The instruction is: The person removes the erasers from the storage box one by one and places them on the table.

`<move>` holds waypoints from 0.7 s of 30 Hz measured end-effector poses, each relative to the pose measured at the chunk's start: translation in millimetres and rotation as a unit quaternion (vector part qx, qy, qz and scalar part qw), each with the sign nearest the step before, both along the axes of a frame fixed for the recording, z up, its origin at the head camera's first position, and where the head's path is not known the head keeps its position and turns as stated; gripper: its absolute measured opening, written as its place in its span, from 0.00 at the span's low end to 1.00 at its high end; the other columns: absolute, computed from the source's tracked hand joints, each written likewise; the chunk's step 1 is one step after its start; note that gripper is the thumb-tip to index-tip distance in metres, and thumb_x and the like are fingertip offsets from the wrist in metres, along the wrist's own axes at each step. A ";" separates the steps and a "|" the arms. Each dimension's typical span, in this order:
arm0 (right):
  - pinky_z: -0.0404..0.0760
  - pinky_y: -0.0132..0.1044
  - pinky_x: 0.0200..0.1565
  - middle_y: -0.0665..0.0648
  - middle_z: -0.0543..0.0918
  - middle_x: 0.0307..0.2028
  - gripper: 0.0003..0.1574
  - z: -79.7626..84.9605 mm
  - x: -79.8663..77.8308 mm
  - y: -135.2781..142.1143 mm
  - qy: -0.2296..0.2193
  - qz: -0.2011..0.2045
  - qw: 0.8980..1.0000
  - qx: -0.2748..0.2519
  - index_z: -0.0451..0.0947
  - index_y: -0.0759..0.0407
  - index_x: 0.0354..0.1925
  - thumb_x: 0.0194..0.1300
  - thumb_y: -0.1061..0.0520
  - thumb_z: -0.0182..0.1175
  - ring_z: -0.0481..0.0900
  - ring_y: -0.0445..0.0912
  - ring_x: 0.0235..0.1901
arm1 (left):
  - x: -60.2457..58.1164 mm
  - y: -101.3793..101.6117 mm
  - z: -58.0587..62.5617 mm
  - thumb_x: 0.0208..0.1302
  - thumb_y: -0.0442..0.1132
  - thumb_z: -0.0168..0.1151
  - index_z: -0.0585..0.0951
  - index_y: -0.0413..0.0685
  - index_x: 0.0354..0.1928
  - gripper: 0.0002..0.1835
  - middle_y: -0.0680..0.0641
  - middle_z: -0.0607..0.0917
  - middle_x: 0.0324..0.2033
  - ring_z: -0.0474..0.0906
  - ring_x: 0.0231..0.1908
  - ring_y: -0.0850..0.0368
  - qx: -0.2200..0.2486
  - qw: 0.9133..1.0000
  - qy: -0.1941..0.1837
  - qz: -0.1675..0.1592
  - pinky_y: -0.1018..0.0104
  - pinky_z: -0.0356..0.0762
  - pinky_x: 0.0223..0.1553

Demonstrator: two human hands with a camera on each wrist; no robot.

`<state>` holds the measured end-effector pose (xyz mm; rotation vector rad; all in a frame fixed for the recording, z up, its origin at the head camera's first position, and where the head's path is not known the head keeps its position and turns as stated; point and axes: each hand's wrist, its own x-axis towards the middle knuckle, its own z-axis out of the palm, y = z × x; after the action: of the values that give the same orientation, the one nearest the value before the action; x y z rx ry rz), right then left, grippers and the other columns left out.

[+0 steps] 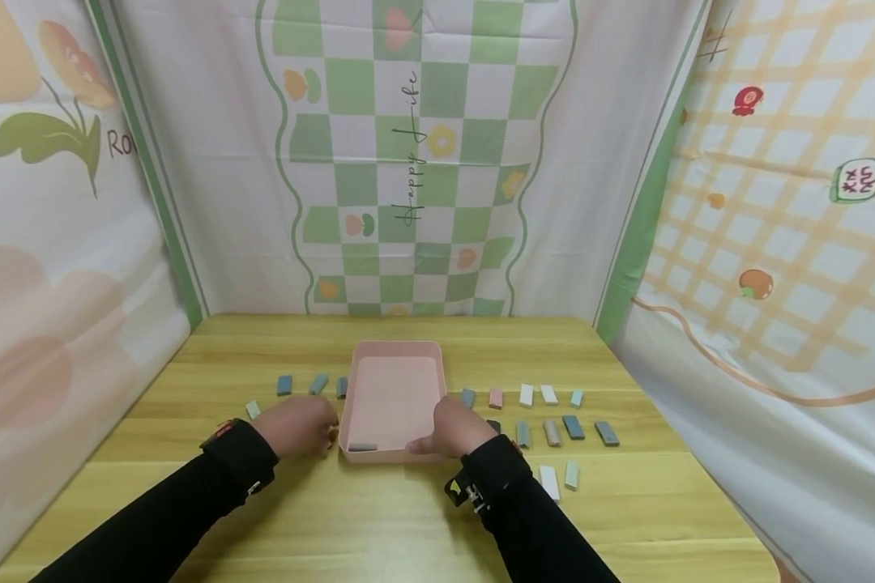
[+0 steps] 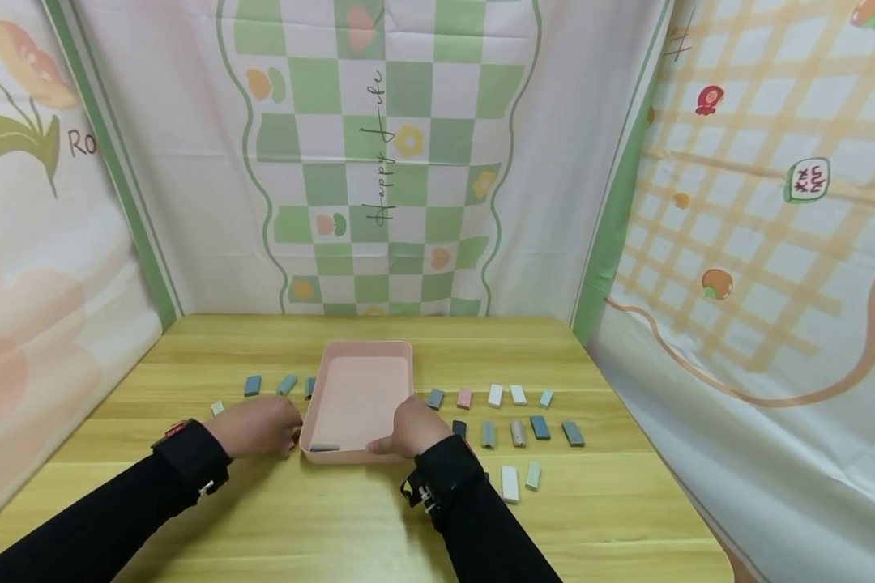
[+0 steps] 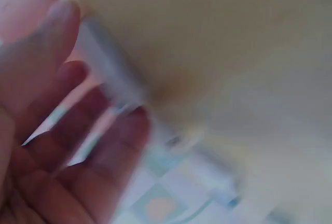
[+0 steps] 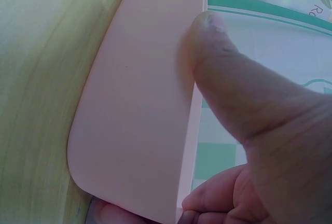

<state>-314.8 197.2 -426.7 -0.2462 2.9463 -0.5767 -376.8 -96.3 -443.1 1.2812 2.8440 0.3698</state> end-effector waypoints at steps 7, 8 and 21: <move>0.73 0.41 0.38 0.52 0.73 0.29 0.30 -1.7 -2.4 0.3 0.000 0.010 1.000 -0.006 0.78 0.64 0.35 0.60 0.40 0.79 0.71 0.47 0.29 | 11.6 28.5 25.3 0.67 0.31 0.73 0.89 0.43 0.54 0.14 0.44 0.90 0.48 0.87 0.50 0.48 0.016 0.998 0.051 -0.031 0.54 0.86 0.51; 0.72 0.40 0.36 0.52 0.71 0.28 0.30 -1.6 -2.5 0.3 -0.002 0.010 1.000 -0.006 0.78 0.62 0.32 0.61 0.40 0.79 0.70 0.47 0.28 | 12.0 35.4 24.9 0.68 0.31 0.72 0.89 0.43 0.55 0.14 0.44 0.90 0.49 0.87 0.51 0.48 0.011 0.997 0.054 -0.050 0.54 0.86 0.52; 0.67 0.36 0.30 0.48 0.64 0.22 0.31 -1.2 -0.7 1.5 0.000 0.012 1.000 -0.004 0.73 0.56 0.21 0.61 0.39 0.79 0.66 0.44 0.23 | -6.0 73.7 16.6 0.71 0.30 0.67 0.95 0.56 0.42 0.13 0.57 0.91 0.35 0.82 0.37 0.69 -0.101 0.981 -0.040 -0.160 0.73 0.82 0.45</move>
<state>-315.5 198.7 -428.0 -0.2828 2.9376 -0.5858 -382.8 -22.7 -426.6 1.5994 2.4730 0.1194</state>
